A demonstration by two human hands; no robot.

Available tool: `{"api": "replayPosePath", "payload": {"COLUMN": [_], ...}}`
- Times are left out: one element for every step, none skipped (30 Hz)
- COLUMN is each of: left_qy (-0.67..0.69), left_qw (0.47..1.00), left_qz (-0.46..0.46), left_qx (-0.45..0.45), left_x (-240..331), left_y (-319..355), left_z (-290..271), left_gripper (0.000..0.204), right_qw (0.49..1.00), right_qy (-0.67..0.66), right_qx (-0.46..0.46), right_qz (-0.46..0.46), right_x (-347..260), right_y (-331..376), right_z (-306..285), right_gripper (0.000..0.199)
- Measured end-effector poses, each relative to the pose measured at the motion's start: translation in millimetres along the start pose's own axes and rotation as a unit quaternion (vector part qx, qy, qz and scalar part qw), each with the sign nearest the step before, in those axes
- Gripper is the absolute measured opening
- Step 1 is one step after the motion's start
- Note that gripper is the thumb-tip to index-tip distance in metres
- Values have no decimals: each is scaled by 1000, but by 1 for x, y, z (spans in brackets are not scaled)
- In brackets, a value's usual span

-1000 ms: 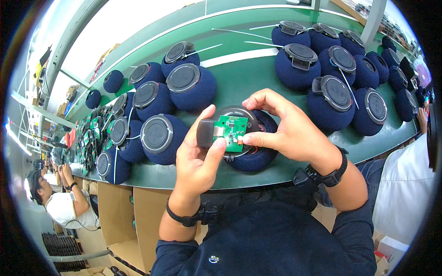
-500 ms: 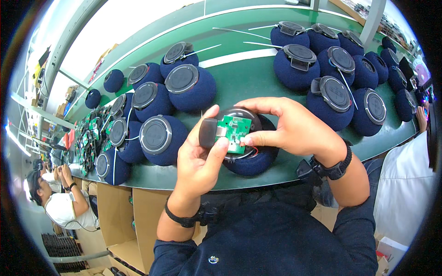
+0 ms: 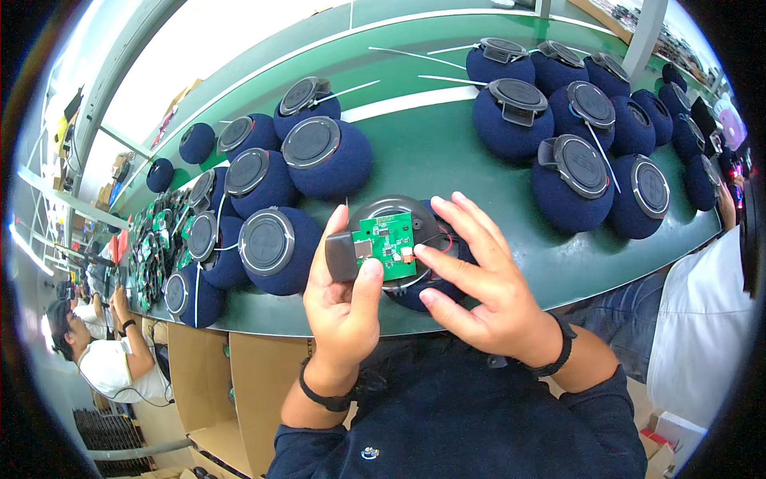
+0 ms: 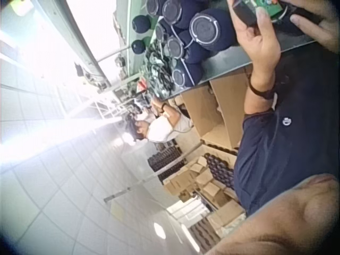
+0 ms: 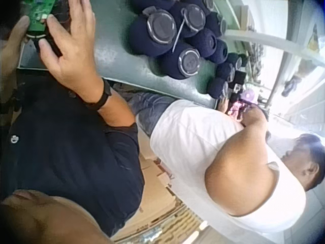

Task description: Connecting circuit boards and wires to assemble spherical electronic speakers on a factory production line.

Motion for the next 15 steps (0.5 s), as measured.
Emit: {"api": "replayPosePath", "payload": {"left_qy": [-3, -2, -3, -3, -3, 3, 10, 8, 9, 13, 17, 26, 27, 28, 29], "left_qw": [1000, 1000, 1000, 999, 999, 999, 999, 999, 999, 999, 999, 998, 997, 996, 995], "left_qz": [5, 6, 13, 19, 20, 30, 35, 35, 42, 48, 50, 63, 66, 76, 85], "left_qx": [10, 10, 17, 25, 25, 13, -1, 0, 1, -2, -3, 15, 14, 32, 49], "left_x": [1, 1, 1, 2, 3, 4, 5, 4, 4, 3, 3, 2, 2, 2, 3], "left_y": [1, 3, 6, 7, 9, 10, 11, 11, 11, 10, 10, 9, 9, 10, 10], "left_z": [0, 1, 1, 1, 2, 3, 5, 6, 6, 6, 7, 7, 7, 5, 3], "left_gripper": [61, 61, 62, 62, 62, 63, 64, 64, 64, 64, 64, 63, 63, 64, 64], "right_qw": [1000, 1000, 1000, 999, 999, 999, 999, 999, 998, 997, 997, 996, 995, 995, 990], "right_qy": [-1, -6, -7, -21, -26, -30, -34, -36, -45, -58, -55, -67, -78, -78, -123], "right_qx": [-3, 0, 4, 3, 2, 2, 3, 2, -8, -13, -18, -23, -27, -27, -12], "right_qz": [-1, 7, 13, 26, 28, 32, 39, 35, 45, 53, 53, 56, 59, 57, 73], "right_x": [-3, -5, -7, -7, -7, -7, -6, -6, -5, -4, -4, -3, -2, -1, 2], "right_y": [2, 4, 6, 7, 8, 9, 9, 10, 11, 11, 12, 12, 13, 13, 13], "right_z": [2, 3, 4, 4, 4, 3, 3, 3, 5, 5, 6, 7, 7, 7, 4], "right_gripper": [45, 47, 49, 48, 48, 50, 52, 52, 54, 56, 56, 58, 59, 59, 60]}}
Point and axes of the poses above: each hand's wrist, its own y-axis away from the middle knuckle, its own z-axis out of the palm, x = y × z, the point moved 6 cm from there along -y, towards the middle knuckle, and after that the axes turned 12 degrees about x, right-handed, at the moved point
